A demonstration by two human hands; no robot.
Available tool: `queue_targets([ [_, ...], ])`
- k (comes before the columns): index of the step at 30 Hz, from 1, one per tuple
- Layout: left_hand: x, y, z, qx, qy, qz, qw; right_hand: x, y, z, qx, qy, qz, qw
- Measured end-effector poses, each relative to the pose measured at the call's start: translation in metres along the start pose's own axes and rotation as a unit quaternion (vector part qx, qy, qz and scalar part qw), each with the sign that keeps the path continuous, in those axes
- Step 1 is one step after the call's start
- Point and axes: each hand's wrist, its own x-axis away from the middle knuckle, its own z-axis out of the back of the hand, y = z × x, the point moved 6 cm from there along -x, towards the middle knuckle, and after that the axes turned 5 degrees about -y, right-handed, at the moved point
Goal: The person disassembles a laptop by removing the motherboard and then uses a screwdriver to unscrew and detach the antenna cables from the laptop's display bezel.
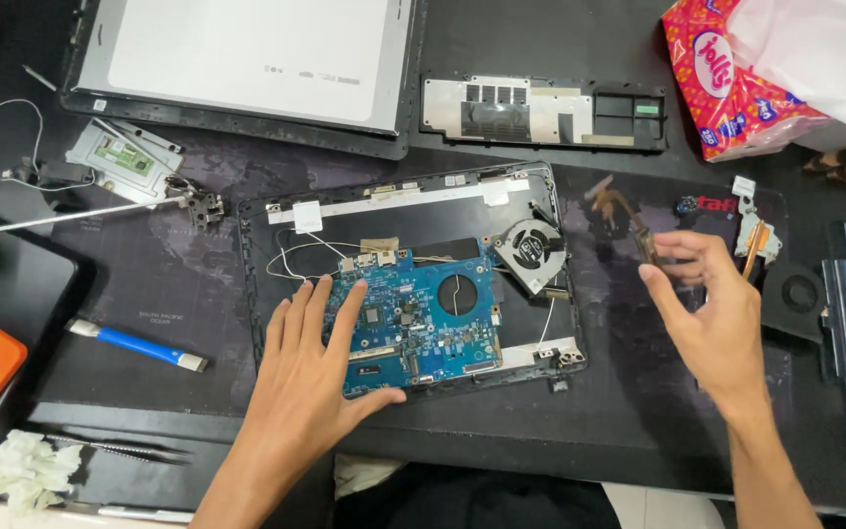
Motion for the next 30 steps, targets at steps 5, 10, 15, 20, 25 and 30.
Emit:
queue_targets([
  [5, -0.002, -0.001, -0.006, -0.018, -0.041, -0.001, 0.999, -0.005, 0.004, 0.000, 0.096, 0.033, -0.038, 0.994],
  [10, -0.005, 0.002, -0.005, -0.023, -0.059, 0.001, 0.998, -0.012, -0.033, -0.013, 0.296, 0.060, 0.072, 0.950],
  [15, -0.009, 0.004, -0.001, -0.014, -0.052, 0.006, 0.999, -0.019, -0.082, -0.057, 0.195, -0.130, 0.230, 0.945],
  [20, -0.008, 0.003, 0.000, -0.004, -0.043, 0.012, 0.999, -0.024, -0.084, -0.070, 0.203, -0.132, 0.203, 0.949],
  [25, -0.012, 0.005, 0.000, 0.000, -0.054, 0.024, 0.998, -0.028, -0.079, -0.067, 0.183, -0.139, 0.133, 0.964],
  [30, -0.014, 0.007, -0.003, -0.034, -0.067, 0.053, 0.996, -0.040, -0.059, -0.024, 0.118, -0.069, 0.096, 0.986],
])
